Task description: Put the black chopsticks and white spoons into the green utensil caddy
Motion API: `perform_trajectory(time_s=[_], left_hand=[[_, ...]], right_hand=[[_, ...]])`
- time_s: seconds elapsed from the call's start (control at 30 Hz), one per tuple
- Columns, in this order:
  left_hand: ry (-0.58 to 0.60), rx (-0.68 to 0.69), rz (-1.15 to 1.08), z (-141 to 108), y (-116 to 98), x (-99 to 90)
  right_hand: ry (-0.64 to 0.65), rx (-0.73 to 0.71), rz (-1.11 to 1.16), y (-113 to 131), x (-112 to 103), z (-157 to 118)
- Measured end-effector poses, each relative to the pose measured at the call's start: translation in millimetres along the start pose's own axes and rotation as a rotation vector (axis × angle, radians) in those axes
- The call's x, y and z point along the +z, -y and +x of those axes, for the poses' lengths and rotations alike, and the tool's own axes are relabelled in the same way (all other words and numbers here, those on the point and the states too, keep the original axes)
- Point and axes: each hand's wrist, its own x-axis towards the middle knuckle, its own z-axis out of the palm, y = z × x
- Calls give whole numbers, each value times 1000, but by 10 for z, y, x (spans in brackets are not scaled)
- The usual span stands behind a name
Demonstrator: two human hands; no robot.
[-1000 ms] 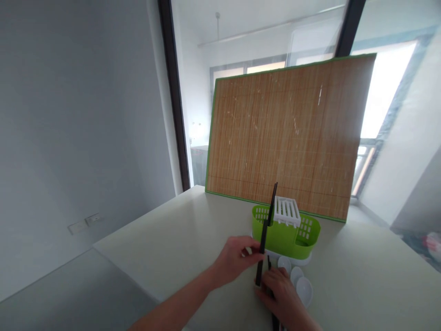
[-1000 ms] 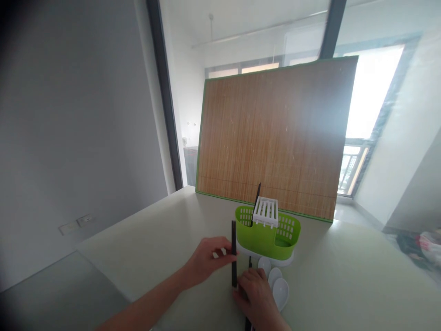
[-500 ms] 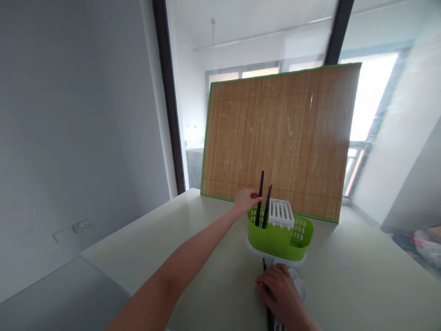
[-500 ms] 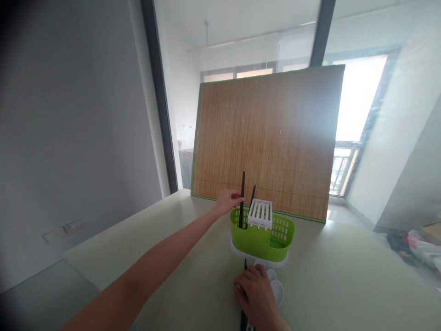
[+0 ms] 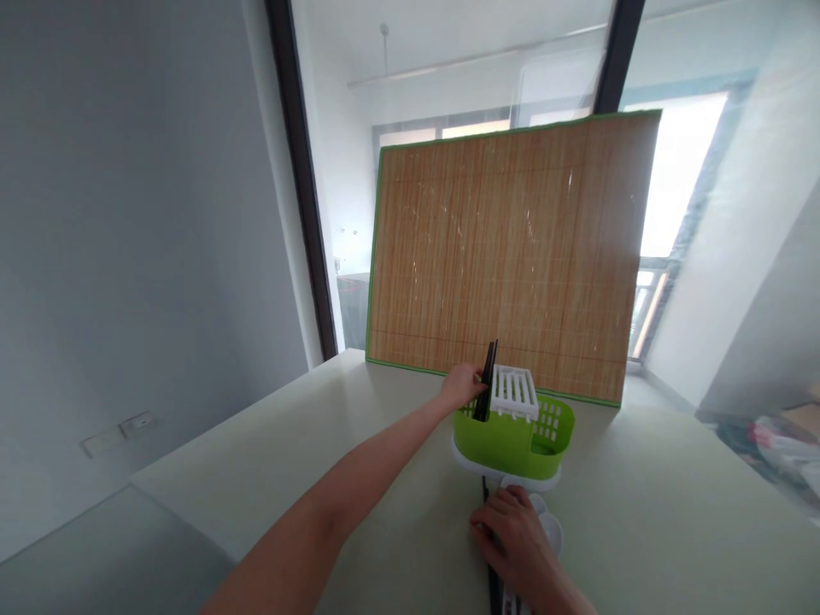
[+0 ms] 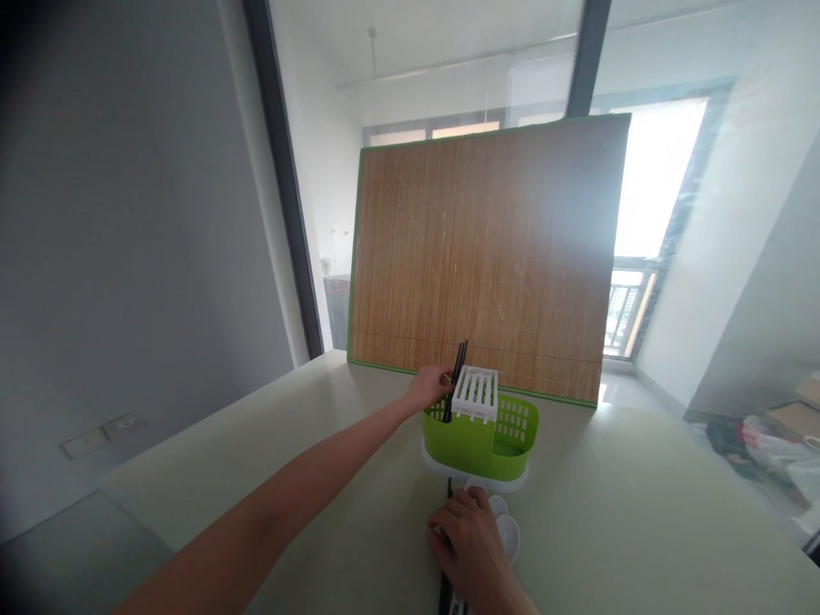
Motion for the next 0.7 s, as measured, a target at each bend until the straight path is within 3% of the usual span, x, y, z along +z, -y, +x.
perform_trajectory(time_s=[0.17, 0.33, 0.43, 0.53, 0.6, 0.7], left_hand=[[-18, 0, 33, -50, -37, -24], [-111, 5, 20, -251, -83, -176], [-213, 18, -50, -575, -81, -223], [-236, 4, -132, -1039, -33, -133], [-154, -30, -139, -1373, 5, -6], [60, -47, -86, -1815, 9, 208]], right_hand=[[-10, -4, 7, -10, -7, -8], [-39, -2, 14, -33, 2, -18], [-80, 21, 16, -57, 2, -19], [-149, 96, 4, -96, 5, -27], [-212, 164, -3, -134, 9, -39], [-296, 236, 29, -204, 19, -64]])
